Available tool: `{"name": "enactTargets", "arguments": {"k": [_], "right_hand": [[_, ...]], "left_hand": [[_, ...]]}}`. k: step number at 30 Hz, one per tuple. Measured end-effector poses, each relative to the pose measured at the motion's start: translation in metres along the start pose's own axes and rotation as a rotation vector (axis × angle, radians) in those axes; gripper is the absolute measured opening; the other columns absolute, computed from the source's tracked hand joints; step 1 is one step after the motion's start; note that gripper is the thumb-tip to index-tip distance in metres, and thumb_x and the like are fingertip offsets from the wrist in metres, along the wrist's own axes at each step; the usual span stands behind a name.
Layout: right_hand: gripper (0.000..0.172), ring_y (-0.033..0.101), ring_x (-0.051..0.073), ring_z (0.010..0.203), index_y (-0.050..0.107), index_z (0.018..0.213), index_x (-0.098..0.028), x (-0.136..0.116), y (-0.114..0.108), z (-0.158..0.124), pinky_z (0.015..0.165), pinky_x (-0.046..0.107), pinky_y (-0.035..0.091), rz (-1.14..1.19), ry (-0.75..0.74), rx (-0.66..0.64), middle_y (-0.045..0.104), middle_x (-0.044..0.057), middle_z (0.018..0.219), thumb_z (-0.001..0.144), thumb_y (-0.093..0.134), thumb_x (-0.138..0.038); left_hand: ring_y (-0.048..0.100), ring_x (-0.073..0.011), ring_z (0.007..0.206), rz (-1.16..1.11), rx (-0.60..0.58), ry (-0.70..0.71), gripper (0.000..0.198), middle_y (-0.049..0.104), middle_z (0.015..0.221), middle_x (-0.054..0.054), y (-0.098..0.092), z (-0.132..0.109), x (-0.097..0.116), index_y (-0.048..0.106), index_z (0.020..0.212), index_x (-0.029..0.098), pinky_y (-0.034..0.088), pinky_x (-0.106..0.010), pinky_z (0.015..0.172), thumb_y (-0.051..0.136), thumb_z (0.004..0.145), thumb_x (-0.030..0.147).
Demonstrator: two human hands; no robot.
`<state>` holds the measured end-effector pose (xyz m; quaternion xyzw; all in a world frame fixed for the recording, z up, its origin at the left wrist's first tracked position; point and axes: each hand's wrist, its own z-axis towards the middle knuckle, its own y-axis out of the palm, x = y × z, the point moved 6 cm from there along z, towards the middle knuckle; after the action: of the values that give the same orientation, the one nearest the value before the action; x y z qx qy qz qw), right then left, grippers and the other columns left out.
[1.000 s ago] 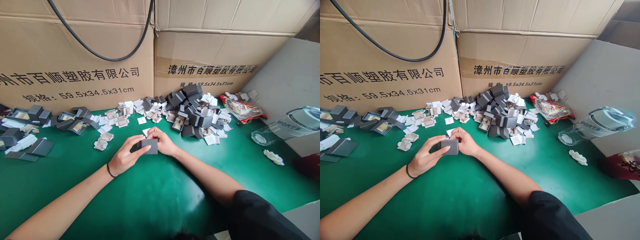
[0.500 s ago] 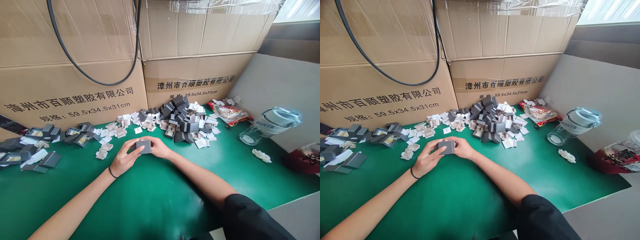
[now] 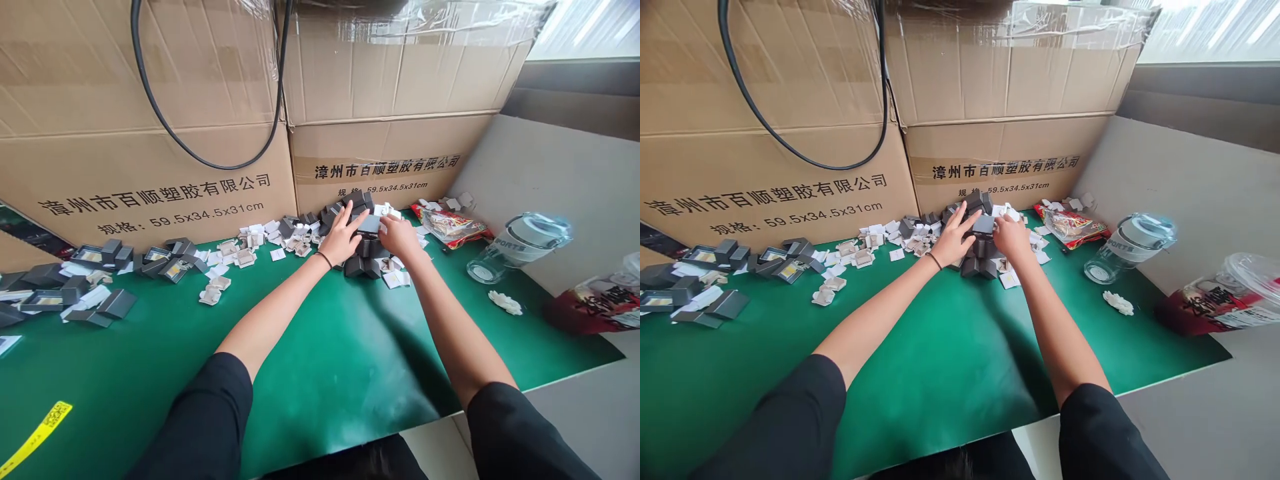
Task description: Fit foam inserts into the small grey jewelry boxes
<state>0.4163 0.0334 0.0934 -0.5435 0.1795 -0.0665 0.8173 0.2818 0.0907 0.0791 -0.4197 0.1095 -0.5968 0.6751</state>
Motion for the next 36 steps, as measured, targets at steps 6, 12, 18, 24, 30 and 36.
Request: {"name": "enactTargets", "arguments": {"k": [6,12,18,24,30,36], "right_hand": [[0.032,0.043,0.033,0.116,0.06,0.108,-0.019,-0.04,-0.029,-0.029,0.088,0.05,0.037,-0.053,-0.153,0.238,0.049,0.014,0.131,0.088,0.035,-0.022],[0.051,0.051,0.014,0.057,0.049,0.055,-0.019,-0.144,0.036,-0.06,0.06,0.026,0.038,0.521,-0.518,-0.083,0.051,0.002,0.054,0.094,0.029,-0.045],[0.056,0.063,0.018,0.059,0.054,0.068,-0.018,-0.208,0.12,-0.061,0.058,0.026,0.043,0.613,-0.335,-0.23,0.055,0.002,0.052,0.097,0.015,-0.045],[0.049,0.064,0.024,0.069,0.061,0.075,-0.016,-0.243,0.145,-0.05,0.068,0.032,0.044,0.437,-0.398,-0.266,0.065,0.012,0.066,0.096,0.024,-0.04],[0.038,0.064,0.025,0.081,0.063,0.082,-0.016,-0.288,0.155,-0.062,0.072,0.033,0.043,0.322,-0.648,-0.318,0.069,0.015,0.087,0.093,0.037,-0.041],[0.037,0.063,0.025,0.086,0.058,0.104,-0.017,-0.334,0.154,-0.06,0.07,0.03,0.042,0.373,-0.744,-0.298,0.068,0.012,0.094,0.094,0.034,-0.042]], "left_hand": [[0.022,-0.0245,0.139,0.093,-0.069,-0.051,0.042,0.029,0.149,-0.006,-0.036,-0.082,-0.02,0.05,0.13,0.022,0.029,-0.046,0.112,0.038,0.09,0.02],[0.034,-0.0258,0.133,0.286,0.041,-0.228,0.031,0.046,0.138,-0.008,-0.136,-0.189,-0.08,0.065,0.108,0.02,0.033,-0.047,0.109,0.043,0.087,0.021],[0.045,-0.0283,0.123,0.398,0.639,-0.771,0.022,0.056,0.122,-0.011,-0.25,-0.283,-0.147,0.064,0.094,0.02,0.032,-0.051,0.106,0.05,0.077,0.021],[0.061,-0.0342,0.097,0.294,0.689,-1.066,0.034,0.062,0.108,-0.016,-0.263,-0.305,-0.191,0.057,0.1,0.019,0.047,-0.052,0.082,0.065,0.071,0.035],[0.062,-0.0335,0.093,0.207,0.607,-1.138,0.041,0.068,0.092,-0.013,-0.251,-0.302,-0.199,0.06,0.088,0.014,0.045,-0.05,0.084,0.071,0.064,0.045],[0.065,-0.0231,0.083,0.211,0.677,-1.075,0.024,0.069,0.081,-0.008,-0.253,-0.301,-0.186,0.059,0.073,0.016,0.05,-0.038,0.081,0.067,0.067,0.038]]}}
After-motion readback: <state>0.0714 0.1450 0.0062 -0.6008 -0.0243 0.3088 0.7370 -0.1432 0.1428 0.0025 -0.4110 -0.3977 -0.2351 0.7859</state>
